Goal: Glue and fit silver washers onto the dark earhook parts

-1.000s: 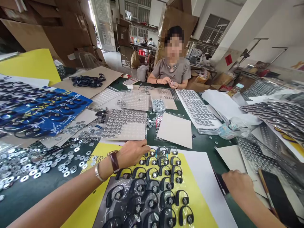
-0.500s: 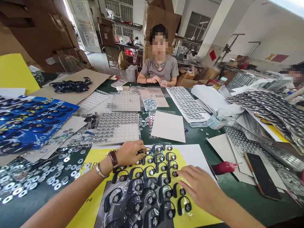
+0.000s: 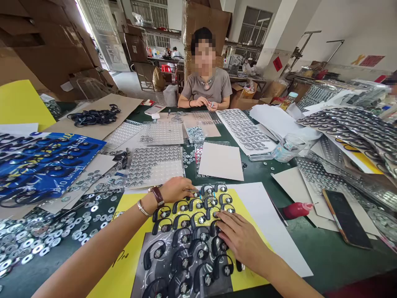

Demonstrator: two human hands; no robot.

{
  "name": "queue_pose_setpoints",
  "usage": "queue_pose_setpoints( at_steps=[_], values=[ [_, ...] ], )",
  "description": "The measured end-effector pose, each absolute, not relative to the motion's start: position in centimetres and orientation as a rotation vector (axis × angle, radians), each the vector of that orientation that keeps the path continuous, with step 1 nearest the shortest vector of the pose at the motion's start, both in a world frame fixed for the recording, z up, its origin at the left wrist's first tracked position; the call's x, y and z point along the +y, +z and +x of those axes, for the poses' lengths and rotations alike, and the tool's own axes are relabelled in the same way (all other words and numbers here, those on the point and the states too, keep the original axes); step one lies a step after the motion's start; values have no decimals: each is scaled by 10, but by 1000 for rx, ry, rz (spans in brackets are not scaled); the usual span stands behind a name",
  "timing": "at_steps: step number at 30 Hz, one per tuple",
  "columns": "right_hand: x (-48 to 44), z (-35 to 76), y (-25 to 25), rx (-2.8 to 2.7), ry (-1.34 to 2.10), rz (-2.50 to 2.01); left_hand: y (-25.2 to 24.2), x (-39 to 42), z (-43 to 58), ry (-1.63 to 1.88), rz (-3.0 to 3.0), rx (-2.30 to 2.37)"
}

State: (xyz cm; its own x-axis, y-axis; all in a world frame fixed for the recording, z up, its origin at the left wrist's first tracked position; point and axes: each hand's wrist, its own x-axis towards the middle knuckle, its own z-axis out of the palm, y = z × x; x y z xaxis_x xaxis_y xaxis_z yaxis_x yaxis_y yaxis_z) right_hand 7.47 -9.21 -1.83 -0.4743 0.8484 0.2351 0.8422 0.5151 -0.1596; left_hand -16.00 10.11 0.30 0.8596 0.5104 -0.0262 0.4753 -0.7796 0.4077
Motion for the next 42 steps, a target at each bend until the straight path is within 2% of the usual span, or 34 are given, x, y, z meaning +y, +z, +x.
queue_pose_setpoints(
  at_steps=[11, 15, 17, 20, 22, 25, 28, 34, 39, 42],
  values=[
    [-91, 95, -12, -2408, 175, -1390, 4, 107, -151, 189, 2581, 607],
    [-99, 110, 2, -2279, -17, -1302, -11, 119, -155, 217, 2542, 604],
    [-108, 136, 13, -2071, -224, -1367, -20, 126, -157, 188, 2518, 629],
    [-123, 194, 32, -1448, -487, -1648, -30, 130, -161, 198, 2493, 630],
    [-131, 230, 41, -988, -448, -1751, -32, 130, -162, 196, 2482, 651],
    [-137, 249, 41, -737, -416, -1735, -31, 127, -163, 168, 2480, 722],
    [-133, 224, 29, -1028, -433, -1754, -23, 121, -161, 176, 2494, 710],
    [-98, 166, -13, -2031, -44, -1766, -6, 108, -154, 243, 2549, 676],
    [-71, 179, -46, -2299, -31, -1722, -4, 83, -154, 205, 2596, 831],
    [-26, 190, -53, -2246, -243, -1711, -6, 78, -150, 184, 2615, 908]
  ],
)
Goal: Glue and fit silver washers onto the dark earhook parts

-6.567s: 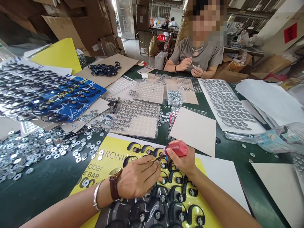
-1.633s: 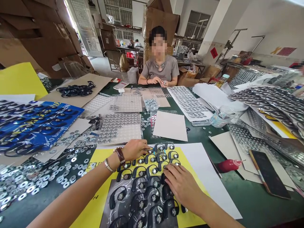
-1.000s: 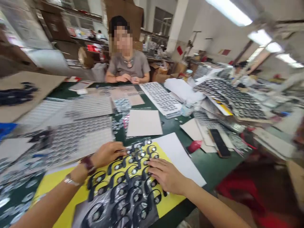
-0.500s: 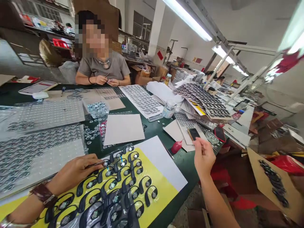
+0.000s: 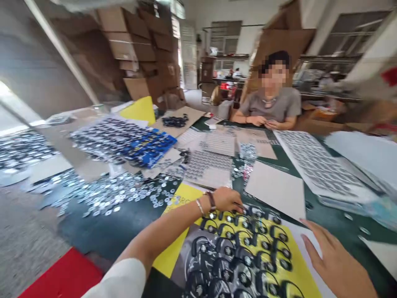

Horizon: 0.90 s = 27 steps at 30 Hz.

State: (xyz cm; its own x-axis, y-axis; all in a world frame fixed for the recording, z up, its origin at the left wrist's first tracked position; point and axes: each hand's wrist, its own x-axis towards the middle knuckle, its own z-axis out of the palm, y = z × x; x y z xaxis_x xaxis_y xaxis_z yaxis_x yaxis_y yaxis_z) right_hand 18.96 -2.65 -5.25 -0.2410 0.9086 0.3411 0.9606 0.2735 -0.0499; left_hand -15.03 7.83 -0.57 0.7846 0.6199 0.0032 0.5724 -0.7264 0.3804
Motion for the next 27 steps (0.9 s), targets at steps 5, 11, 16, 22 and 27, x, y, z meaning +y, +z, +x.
queue_pose_setpoints(
  at_steps=[5, 11, 16, 22, 27],
  values=[
    [39, 178, -51, -2423, -498, -1681, -10, 78, -147, 191, 2661, 933],
    [46, 183, -19, -2226, -262, -2169, -14, 83, -150, 269, 2674, 835],
    [49, 183, -5, -2018, -179, -2276, -14, 85, -151, 264, 2648, 818],
    [53, 186, -14, -1968, -150, -2316, -13, 84, -152, 274, 2632, 849],
    [60, 159, 0, -2190, -187, -2017, -15, 85, -153, 293, 2635, 883]
  ],
)
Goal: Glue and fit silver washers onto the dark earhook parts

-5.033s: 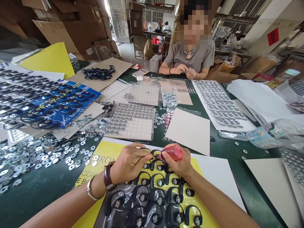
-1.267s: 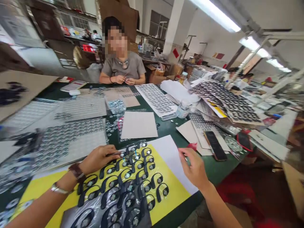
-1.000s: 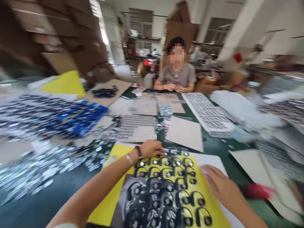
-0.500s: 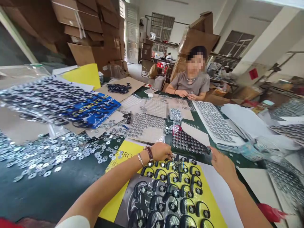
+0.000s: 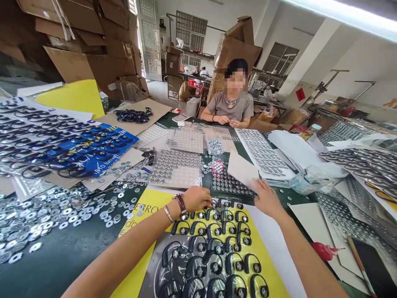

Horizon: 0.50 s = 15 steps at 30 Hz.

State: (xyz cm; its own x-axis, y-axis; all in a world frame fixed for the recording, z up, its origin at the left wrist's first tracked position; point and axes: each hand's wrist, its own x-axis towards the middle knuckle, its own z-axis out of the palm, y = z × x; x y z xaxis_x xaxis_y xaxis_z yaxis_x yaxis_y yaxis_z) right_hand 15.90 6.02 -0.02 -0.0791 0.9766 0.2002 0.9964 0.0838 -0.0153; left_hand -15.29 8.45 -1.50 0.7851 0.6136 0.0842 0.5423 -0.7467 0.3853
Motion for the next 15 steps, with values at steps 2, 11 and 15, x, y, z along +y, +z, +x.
queue_pose_setpoints(
  at_steps=[2, 11, 15],
  values=[
    [73, 124, 8, -2318, -173, -1706, -15, 84, -153, 295, 2641, 899],
    [145, 13, 5, -2815, -340, -1262, -15, 81, -154, 309, 2681, 923],
    [150, 24, 3, -2792, -349, -1345, -17, 81, -154, 321, 2678, 928]
  ],
)
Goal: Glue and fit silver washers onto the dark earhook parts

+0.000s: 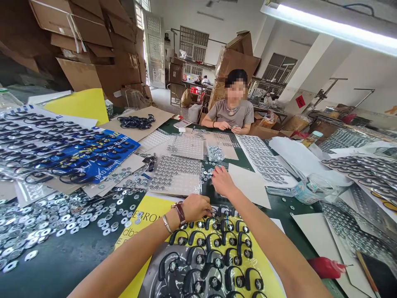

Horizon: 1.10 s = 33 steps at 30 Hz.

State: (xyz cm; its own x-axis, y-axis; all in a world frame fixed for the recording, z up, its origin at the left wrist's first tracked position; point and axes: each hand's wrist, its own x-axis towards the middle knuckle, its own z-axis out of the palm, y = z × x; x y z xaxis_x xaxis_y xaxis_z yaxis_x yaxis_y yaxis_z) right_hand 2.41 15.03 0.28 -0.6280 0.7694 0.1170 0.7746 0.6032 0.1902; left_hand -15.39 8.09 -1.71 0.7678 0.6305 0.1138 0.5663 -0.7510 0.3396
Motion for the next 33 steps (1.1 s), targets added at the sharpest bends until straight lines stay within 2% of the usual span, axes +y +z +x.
queue_pose_setpoints(
  at_steps=[5, 12, 20, 25, 29, 33],
  values=[
    [155, 29, -6, -2625, -238, -1465, -18, 81, -154, 320, 2665, 927],
    [155, 40, -11, -2223, 154, -1542, -20, 82, -153, 331, 2608, 915],
    [143, 54, -7, -1637, 605, -1371, -19, 83, -153, 378, 2580, 905],
    [132, 53, 4, -1401, 738, -1307, -17, 83, -153, 381, 2586, 905],
    [94, 64, 24, -1412, 844, -1295, -16, 85, -152, 379, 2585, 897],
    [45, 73, 33, -1784, 1112, -1287, -17, 87, -153, 396, 2577, 882]
  ],
)
